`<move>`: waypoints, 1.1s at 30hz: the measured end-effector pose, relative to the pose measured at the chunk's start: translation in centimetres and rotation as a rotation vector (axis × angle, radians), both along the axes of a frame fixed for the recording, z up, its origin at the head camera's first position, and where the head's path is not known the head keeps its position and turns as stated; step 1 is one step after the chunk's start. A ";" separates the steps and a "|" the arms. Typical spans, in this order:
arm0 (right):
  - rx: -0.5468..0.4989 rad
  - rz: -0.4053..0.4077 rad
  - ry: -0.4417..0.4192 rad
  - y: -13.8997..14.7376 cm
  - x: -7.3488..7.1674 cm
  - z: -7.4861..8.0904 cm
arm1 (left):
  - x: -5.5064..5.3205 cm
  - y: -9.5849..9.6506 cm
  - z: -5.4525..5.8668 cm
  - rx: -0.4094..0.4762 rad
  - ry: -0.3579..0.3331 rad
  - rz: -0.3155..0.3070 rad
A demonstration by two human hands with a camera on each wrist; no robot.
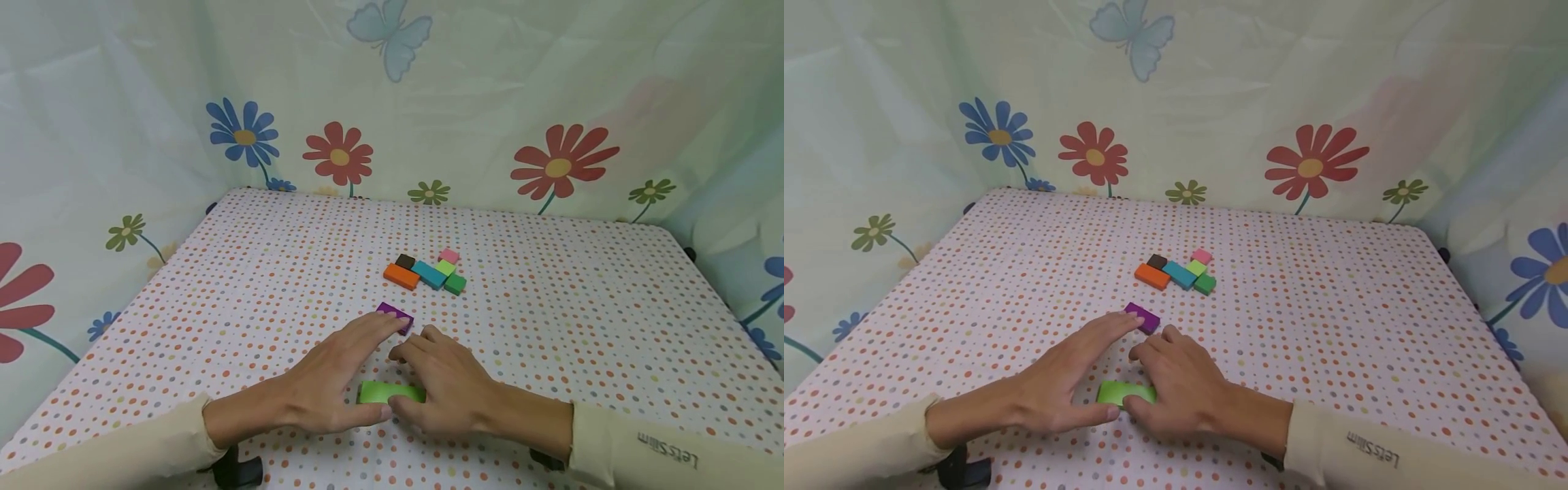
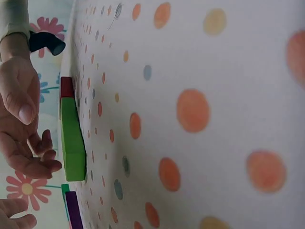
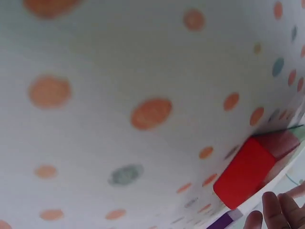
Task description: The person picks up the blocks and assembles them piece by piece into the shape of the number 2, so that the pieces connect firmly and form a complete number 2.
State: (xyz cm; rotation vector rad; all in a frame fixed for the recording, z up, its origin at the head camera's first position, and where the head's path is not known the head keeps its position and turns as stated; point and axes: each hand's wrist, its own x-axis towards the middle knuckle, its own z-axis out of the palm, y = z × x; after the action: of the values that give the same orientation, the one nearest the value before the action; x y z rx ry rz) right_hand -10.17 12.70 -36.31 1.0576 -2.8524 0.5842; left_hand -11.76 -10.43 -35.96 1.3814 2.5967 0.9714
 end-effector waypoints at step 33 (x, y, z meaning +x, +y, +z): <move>0.200 -0.219 0.001 -0.5 -6.7 0.3 | -5.3 1.2 -0.1 0.101 -0.040 0.167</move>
State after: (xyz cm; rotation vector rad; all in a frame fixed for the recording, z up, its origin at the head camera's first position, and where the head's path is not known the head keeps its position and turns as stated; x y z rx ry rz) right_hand -16.82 12.21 -36.01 0.7481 -3.0200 0.2884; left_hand -17.05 -9.19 -36.09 1.1653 2.7033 1.1541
